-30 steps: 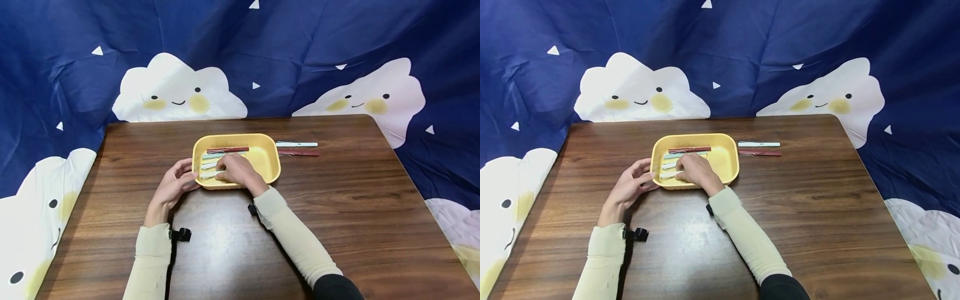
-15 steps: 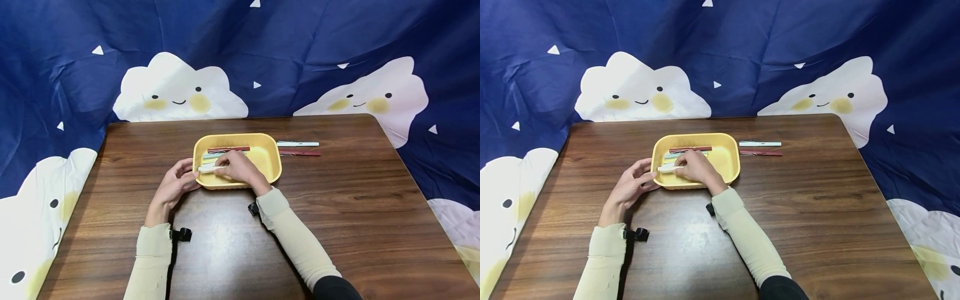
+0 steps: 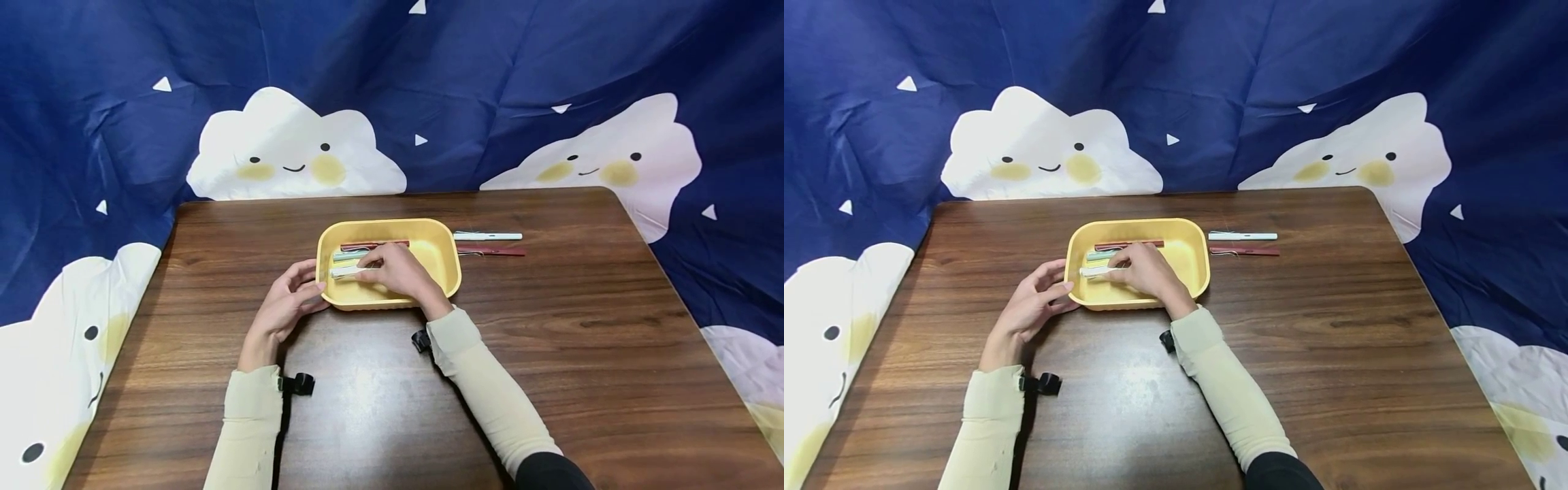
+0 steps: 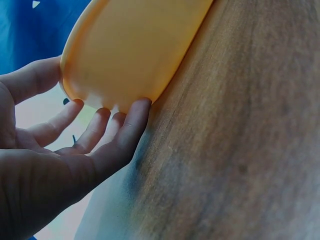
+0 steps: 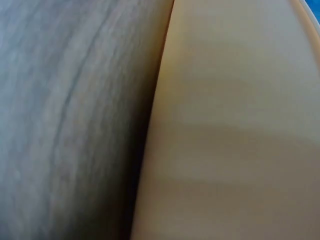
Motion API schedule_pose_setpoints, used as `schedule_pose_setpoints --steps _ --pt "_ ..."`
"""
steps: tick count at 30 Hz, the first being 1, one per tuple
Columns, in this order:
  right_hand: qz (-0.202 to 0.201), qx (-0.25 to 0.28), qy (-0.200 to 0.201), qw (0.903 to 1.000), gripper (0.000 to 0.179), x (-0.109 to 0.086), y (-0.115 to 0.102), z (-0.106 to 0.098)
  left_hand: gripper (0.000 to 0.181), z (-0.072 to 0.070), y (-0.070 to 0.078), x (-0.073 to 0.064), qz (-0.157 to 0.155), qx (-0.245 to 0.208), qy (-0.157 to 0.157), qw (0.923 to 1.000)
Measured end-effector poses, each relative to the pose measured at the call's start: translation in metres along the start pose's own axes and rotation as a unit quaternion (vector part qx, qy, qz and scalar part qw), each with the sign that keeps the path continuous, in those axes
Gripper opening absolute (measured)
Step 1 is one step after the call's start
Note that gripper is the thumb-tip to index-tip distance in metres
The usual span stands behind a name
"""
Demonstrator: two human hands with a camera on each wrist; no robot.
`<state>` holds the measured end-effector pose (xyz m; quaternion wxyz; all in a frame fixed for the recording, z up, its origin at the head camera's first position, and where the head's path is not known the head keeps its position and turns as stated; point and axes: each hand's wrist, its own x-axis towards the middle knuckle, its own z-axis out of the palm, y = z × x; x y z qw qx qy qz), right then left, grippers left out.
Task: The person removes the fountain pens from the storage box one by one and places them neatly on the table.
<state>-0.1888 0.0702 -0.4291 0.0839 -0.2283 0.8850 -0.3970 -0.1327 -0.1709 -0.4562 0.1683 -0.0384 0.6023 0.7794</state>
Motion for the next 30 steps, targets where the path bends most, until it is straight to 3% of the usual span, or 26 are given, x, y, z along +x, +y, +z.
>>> schedule_pose_setpoints --steps 12,30 --pt "-0.010 0.014 0.019 0.9997 0.018 -0.005 0.006 -0.013 0.059 0.000 -0.001 0.000 0.004 -0.008 0.000 1.0000" --pt "-0.003 -0.022 0.034 0.9992 0.020 -0.013 0.007 -0.037 0.058 0.002 0.001 -0.001 0.001 -0.005 0.003 1.0000"
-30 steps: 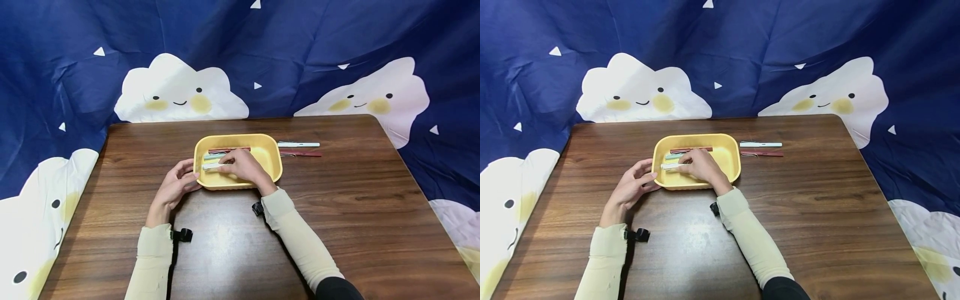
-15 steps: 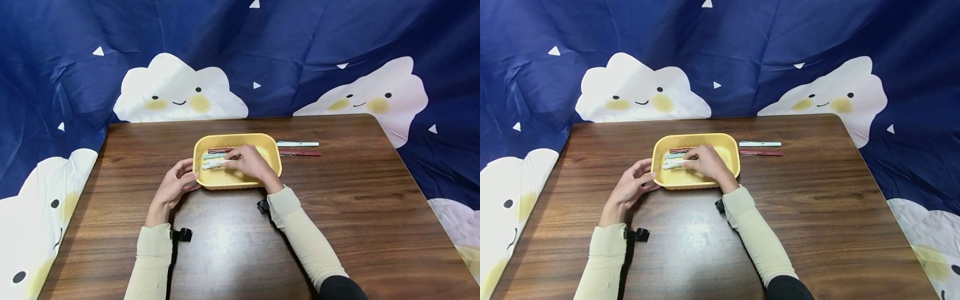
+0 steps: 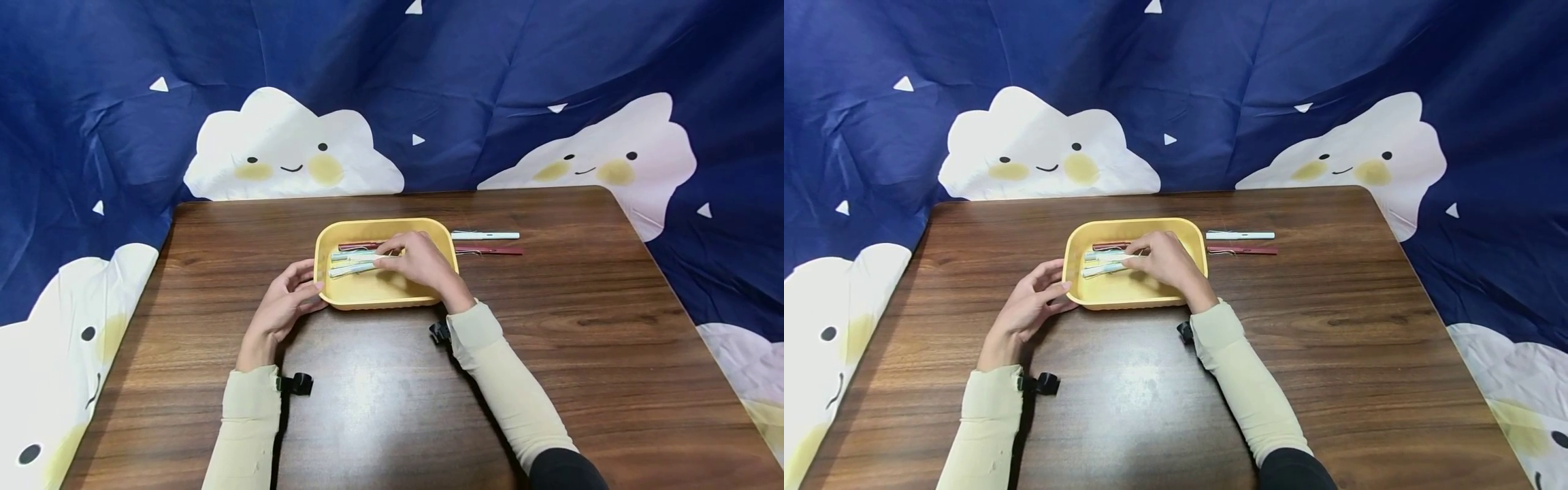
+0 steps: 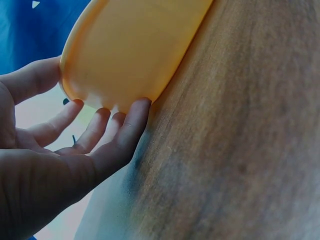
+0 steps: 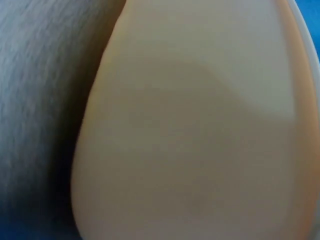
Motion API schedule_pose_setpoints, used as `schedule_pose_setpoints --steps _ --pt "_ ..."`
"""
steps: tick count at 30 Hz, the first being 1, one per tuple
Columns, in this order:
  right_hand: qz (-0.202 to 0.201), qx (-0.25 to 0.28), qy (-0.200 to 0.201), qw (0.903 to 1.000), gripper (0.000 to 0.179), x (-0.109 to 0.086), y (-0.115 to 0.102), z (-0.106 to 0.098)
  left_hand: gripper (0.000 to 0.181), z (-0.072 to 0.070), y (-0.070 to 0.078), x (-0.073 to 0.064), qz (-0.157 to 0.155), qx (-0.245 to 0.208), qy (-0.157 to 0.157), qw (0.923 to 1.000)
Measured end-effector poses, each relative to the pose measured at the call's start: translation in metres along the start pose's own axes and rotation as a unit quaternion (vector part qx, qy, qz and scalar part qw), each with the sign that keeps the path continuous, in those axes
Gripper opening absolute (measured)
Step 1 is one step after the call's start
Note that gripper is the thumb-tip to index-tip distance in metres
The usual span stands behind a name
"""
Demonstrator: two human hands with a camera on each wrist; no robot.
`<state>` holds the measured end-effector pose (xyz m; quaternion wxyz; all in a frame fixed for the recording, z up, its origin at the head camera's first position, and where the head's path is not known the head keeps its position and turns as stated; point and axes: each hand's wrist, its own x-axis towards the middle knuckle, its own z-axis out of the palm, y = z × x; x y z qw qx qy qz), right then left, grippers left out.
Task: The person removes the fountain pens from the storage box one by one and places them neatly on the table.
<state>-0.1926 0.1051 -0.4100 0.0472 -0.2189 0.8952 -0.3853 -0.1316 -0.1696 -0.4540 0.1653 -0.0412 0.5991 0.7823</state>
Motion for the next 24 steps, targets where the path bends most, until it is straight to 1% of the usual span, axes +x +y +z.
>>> schedule_pose_setpoints --steps 7,12,19,24 --pt "-0.004 0.003 0.004 1.0000 0.016 -0.004 0.001 -0.011 0.058 -0.001 0.000 0.000 0.001 0.004 0.000 1.0000" --pt "-0.008 0.005 0.015 0.9998 0.015 -0.007 0.003 -0.019 0.059 -0.001 0.000 0.000 0.001 0.004 0.000 1.0000" --pt "-0.003 -0.015 0.035 0.9993 0.017 -0.009 0.007 -0.029 0.059 -0.001 0.000 0.001 0.002 0.005 -0.002 1.0000" --pt "-0.002 -0.019 0.036 0.9992 0.017 -0.012 0.010 -0.035 0.058 -0.001 -0.001 0.001 0.002 0.005 -0.002 1.0000"
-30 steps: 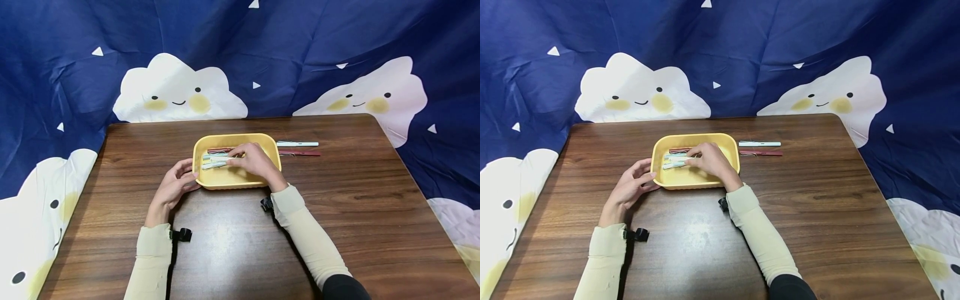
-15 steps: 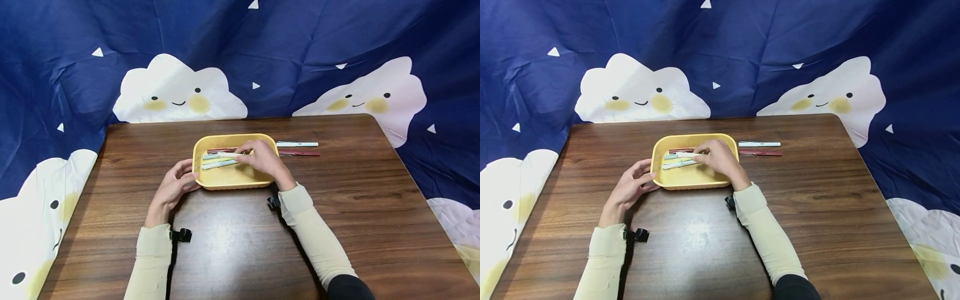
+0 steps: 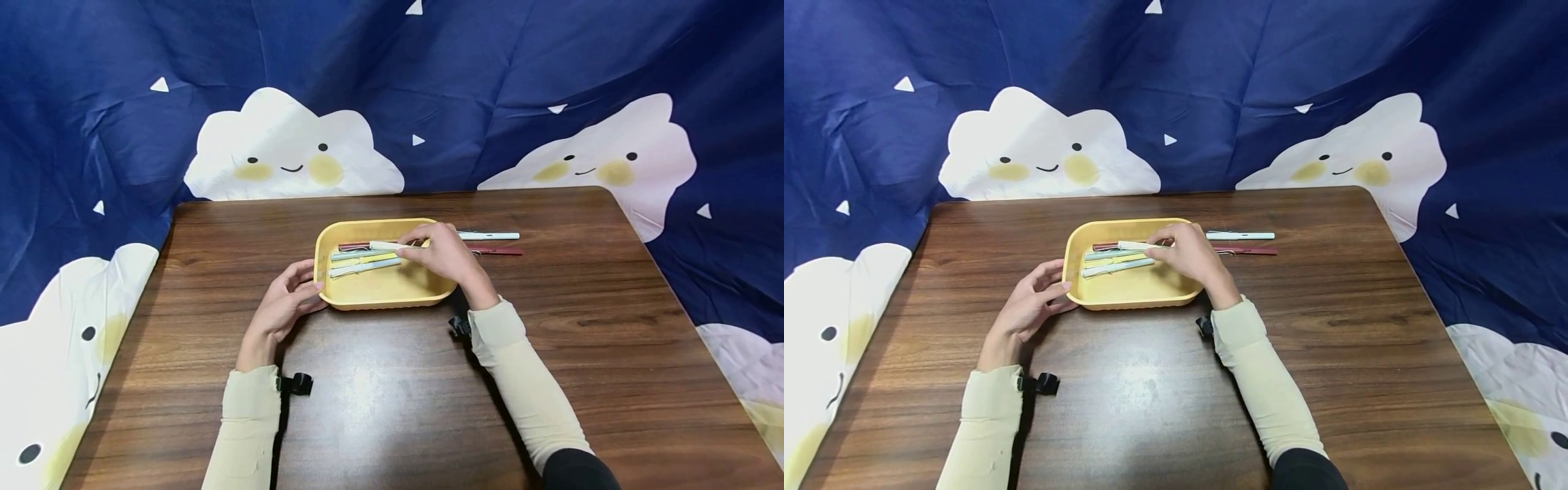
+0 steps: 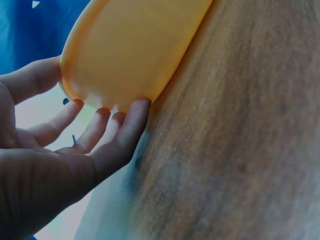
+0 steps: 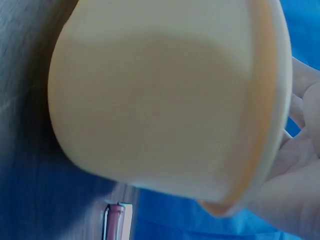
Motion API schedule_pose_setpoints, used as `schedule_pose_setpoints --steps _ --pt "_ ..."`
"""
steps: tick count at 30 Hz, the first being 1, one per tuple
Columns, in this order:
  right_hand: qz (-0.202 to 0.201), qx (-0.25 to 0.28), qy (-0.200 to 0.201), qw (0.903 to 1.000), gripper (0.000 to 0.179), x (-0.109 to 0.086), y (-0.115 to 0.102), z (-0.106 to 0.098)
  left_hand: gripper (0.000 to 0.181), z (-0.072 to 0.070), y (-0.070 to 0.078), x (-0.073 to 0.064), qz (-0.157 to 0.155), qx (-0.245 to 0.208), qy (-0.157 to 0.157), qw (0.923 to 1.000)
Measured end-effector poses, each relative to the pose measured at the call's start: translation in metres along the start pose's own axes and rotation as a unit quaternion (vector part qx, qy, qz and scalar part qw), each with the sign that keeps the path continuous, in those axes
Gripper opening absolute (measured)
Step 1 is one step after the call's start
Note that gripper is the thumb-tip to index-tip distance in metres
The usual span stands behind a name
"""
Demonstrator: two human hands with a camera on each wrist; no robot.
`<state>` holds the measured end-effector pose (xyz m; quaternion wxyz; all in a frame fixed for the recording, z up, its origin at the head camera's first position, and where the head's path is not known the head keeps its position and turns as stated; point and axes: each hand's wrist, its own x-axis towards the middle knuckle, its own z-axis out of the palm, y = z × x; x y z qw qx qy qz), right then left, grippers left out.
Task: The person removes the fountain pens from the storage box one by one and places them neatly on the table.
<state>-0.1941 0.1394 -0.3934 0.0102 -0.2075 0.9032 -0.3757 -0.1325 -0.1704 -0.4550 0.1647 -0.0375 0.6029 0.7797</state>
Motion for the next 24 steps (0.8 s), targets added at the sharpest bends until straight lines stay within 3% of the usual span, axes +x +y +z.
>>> schedule_pose_setpoints --steps 11,24 --pt "-0.023 -0.008 0.029 0.9993 0.015 -0.004 0.009 -0.013 0.058 0.000 0.000 0.000 0.000 -0.001 -0.001 1.0000" --pt "-0.021 -0.017 0.052 0.9983 0.016 -0.011 0.020 -0.027 0.058 -0.001 -0.001 0.000 0.000 0.002 0.000 1.0000"
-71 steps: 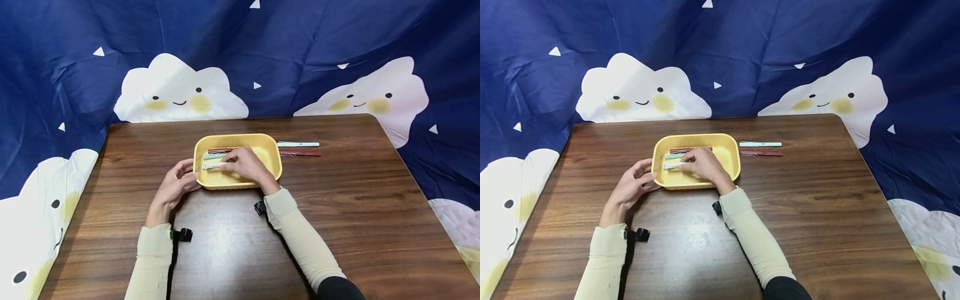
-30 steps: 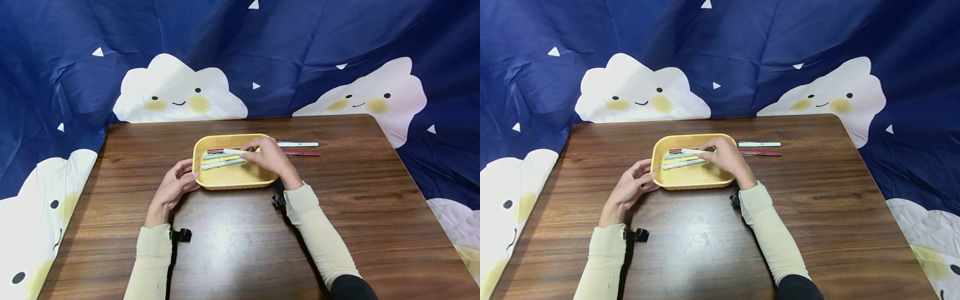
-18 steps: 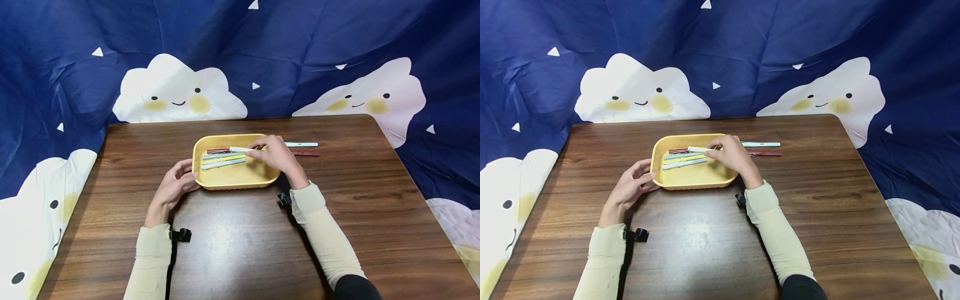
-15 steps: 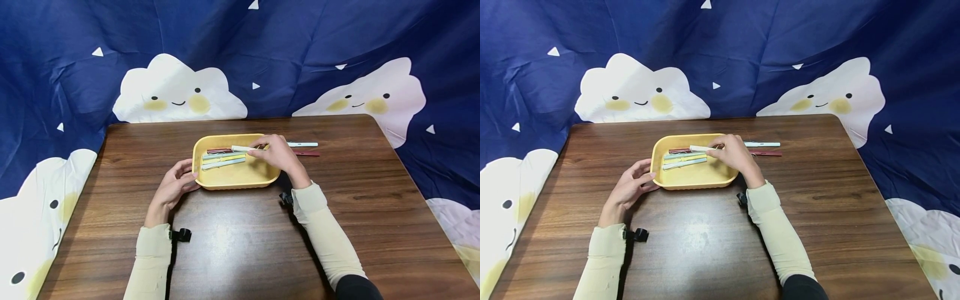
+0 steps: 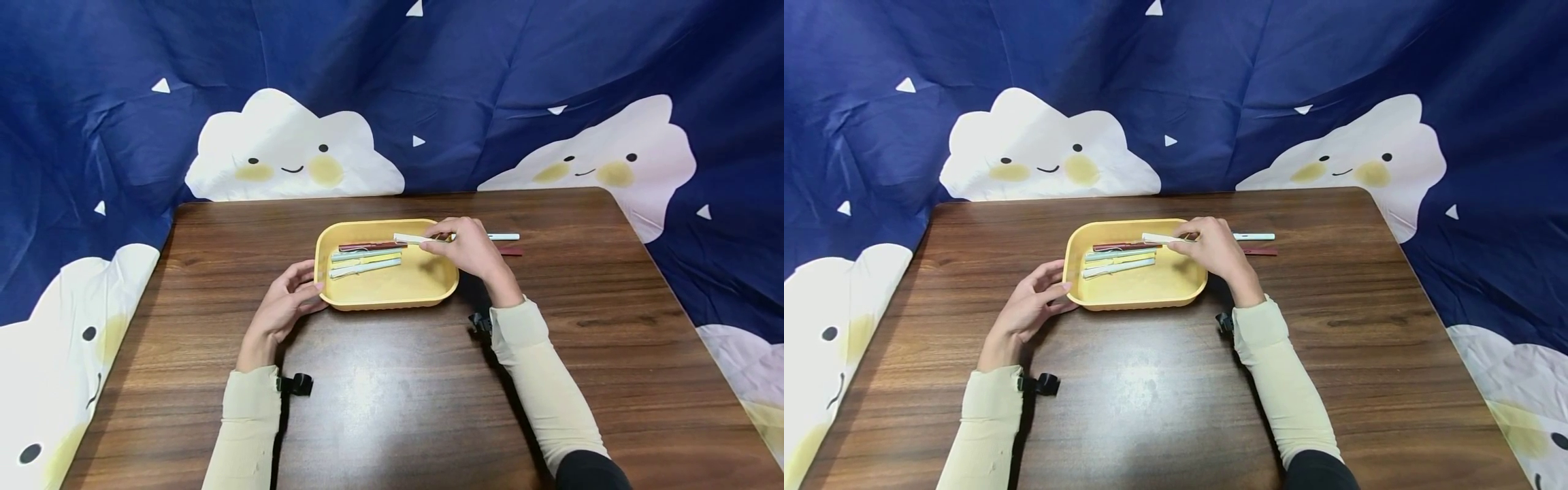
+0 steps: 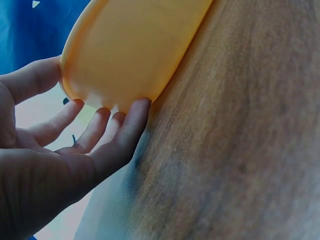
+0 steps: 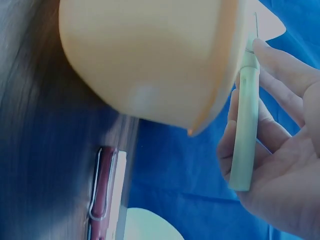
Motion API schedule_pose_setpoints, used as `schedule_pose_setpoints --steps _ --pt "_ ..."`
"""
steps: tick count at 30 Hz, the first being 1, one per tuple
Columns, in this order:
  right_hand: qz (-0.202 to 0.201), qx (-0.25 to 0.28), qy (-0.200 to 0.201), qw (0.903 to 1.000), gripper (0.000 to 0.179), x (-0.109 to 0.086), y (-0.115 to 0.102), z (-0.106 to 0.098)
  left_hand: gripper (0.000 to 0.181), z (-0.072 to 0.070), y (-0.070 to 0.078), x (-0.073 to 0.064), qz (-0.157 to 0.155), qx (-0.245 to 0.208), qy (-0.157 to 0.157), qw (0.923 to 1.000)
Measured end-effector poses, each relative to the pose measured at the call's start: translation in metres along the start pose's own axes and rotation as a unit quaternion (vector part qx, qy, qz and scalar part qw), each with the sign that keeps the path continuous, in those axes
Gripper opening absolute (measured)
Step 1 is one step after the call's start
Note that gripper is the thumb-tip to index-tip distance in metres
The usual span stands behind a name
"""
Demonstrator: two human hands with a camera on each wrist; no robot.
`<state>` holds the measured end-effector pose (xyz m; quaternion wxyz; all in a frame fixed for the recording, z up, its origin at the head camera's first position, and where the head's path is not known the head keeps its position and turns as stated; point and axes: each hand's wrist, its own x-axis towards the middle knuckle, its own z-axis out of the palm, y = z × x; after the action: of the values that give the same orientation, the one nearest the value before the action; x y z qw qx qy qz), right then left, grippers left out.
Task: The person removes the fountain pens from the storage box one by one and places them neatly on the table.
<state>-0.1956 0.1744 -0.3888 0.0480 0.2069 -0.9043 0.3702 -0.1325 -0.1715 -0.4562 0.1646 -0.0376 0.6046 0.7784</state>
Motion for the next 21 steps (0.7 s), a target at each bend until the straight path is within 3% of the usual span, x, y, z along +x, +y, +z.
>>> schedule_pose_setpoints --steps 21 --pt "0.010 -0.033 0.032 0.9989 0.016 -0.013 0.024 -0.028 0.059 0.001 0.001 0.000 -0.002 -0.003 -0.001 1.0000"
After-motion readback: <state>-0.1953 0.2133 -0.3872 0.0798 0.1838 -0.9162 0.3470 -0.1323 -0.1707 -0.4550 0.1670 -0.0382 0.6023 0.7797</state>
